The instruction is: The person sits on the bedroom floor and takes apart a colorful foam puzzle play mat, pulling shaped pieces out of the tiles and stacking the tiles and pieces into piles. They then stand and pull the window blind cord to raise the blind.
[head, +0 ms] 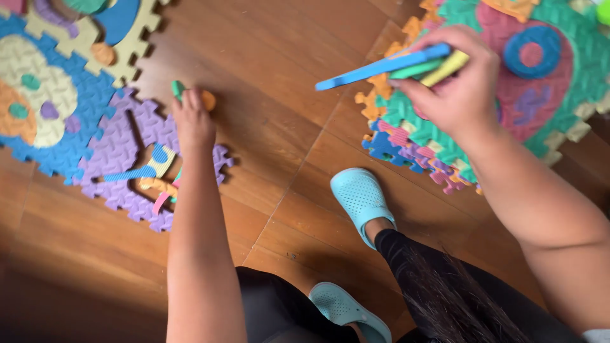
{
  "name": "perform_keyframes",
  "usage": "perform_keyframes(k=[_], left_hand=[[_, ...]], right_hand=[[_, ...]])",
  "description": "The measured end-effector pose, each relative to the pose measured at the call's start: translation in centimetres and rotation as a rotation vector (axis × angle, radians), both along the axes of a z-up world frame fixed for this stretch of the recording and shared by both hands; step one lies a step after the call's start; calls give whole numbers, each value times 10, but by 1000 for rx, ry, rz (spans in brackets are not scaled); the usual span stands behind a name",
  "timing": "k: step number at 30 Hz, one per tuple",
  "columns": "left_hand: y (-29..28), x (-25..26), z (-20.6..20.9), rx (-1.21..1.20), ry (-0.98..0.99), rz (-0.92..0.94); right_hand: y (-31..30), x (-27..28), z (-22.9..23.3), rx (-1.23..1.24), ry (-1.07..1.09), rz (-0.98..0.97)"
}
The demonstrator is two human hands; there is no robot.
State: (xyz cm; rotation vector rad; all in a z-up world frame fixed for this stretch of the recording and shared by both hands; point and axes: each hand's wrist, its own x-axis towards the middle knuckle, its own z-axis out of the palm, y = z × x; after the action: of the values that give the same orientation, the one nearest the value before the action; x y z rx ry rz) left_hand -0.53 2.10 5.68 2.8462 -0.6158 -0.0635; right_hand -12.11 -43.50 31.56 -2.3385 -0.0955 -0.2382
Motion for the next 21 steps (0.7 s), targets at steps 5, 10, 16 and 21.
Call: perform_keyframes(k=[5, 10, 16, 21], left_hand=[[-99, 3, 50, -431, 41, 251], [-260, -39, 106, -1027, 298, 49], [-423, -120, 174, -816, 148, -540], [-451, -177, 147, -454, -44, -776]], right_hand=[[-76, -71, 6, 598, 285, -419], [-119, -86, 29, 460, 391, -715], [-188, -142, -48, -314, 122, -610], [-210, -165, -99, -318, 41, -579]])
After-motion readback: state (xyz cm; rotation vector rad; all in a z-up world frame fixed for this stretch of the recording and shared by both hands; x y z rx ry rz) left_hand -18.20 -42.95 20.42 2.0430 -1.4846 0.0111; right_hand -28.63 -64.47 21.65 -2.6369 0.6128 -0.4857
